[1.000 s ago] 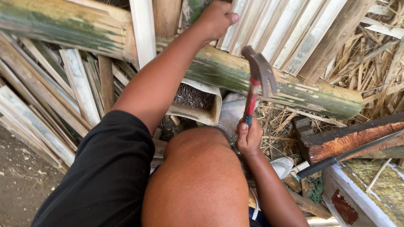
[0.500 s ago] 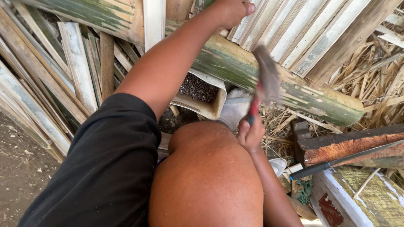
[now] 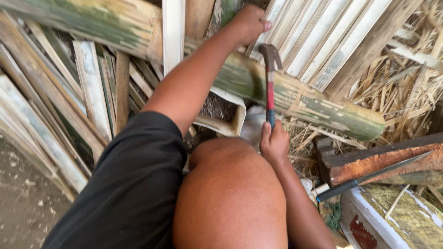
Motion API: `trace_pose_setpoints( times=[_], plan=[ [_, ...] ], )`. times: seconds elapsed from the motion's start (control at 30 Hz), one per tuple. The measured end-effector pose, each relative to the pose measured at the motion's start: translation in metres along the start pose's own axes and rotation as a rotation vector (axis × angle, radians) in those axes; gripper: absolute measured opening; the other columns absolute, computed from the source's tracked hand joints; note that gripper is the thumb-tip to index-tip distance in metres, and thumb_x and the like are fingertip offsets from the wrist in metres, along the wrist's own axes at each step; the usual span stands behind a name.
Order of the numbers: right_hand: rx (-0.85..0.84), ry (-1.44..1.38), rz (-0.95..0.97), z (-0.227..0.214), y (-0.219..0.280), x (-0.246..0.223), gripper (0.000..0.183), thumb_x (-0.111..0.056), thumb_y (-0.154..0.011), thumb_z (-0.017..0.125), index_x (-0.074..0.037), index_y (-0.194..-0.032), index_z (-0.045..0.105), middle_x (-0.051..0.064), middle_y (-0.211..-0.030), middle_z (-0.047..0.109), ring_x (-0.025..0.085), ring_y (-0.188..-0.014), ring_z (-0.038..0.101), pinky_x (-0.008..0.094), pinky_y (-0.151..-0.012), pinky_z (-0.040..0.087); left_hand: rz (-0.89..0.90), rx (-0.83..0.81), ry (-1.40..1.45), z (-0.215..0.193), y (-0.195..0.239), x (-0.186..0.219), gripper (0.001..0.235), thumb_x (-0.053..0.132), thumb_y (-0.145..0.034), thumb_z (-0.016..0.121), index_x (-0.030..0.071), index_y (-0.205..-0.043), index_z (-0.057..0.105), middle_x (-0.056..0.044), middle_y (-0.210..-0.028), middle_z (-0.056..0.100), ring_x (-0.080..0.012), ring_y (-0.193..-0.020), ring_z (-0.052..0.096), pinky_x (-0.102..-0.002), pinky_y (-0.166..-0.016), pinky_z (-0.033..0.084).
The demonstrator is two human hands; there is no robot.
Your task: The person splits bamboo strips with a machete and hammers them into a bamboo frame. The person repeatedly cuts strips and nails them in place to build up a panel.
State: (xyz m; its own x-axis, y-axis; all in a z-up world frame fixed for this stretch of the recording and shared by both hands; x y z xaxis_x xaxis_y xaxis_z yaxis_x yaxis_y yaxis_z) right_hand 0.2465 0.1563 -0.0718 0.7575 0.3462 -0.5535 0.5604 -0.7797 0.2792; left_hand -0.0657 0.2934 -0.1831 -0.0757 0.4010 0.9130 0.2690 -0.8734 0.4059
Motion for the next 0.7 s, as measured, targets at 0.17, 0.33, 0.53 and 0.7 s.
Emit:
trace_pose_setpoints(
  times=[0.17, 0.33, 0.53, 0.7],
  plan=[
    [0.232, -0.485, -0.392, -0.049, 0.03, -0.04, 0.049, -0.049, -0.107, 0.043, -0.002, -0.1, 0.057, 0.009, -0.069, 0.056, 0.025, -0.054, 0.055, 0.038, -0.052, 0.044, -0.018, 0.05, -0.095, -0.003, 0.001, -0.005, 0.034, 0.027, -0.097, 0.071, -0.001, -0.116, 0.072, -0.019, -0.109, 0.076, -0.027, -0.099, 0.07, -0.043, -0.087, 0.053],
    [-0.013, 0.076, -0.008, -0.018, -0.014, -0.018, 0.037, -0.035, -0.108, 0.045, 0.0, -0.1, 0.056, 0.013, -0.063, 0.058, 0.031, -0.05, 0.059, 0.044, -0.05, 0.049, -0.129, 0.041, -0.131, -0.006, 0.01, 0.005, 0.049, 0.031, -0.095, 0.07, -0.001, -0.131, 0.063, -0.021, -0.127, 0.071, -0.0285, -0.118, 0.07, -0.039, -0.1, 0.052],
    [0.197, -0.039, -0.313, -0.036, 0.01, -0.021, 0.029, -0.031, -0.105, 0.046, -0.006, -0.099, 0.059, 0.017, -0.07, 0.062, 0.036, -0.062, 0.066, 0.047, -0.063, 0.054, -0.108, 0.092, -0.065, -0.002, 0.009, -0.01, 0.067, 0.031, -0.092, 0.075, -0.004, -0.142, 0.048, -0.025, -0.14, 0.056, -0.033, -0.128, 0.058, -0.04, -0.103, 0.047],
    [0.069, 0.239, -0.032, -0.017, -0.006, 0.017, 0.034, -0.035, -0.102, 0.055, -0.001, -0.101, 0.059, 0.022, -0.069, 0.062, 0.044, -0.062, 0.064, 0.053, -0.059, 0.052, -0.081, 0.107, -0.179, -0.023, 0.025, 0.03, 0.063, 0.029, -0.09, 0.077, -0.006, -0.137, 0.054, -0.024, -0.137, 0.062, -0.0321, -0.125, 0.063, -0.039, -0.103, 0.051]
  ],
)
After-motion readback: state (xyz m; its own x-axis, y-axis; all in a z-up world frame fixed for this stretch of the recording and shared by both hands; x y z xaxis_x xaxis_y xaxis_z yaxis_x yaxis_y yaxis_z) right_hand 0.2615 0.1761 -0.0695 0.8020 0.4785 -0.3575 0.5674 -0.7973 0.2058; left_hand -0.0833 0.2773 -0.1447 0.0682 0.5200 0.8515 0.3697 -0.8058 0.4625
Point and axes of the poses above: each hand's wrist, its own y-axis away from the middle knuckle, its own z-axis out of the palm, x = y × z, the point moved 9 cm from there along -y, towards the middle knuckle
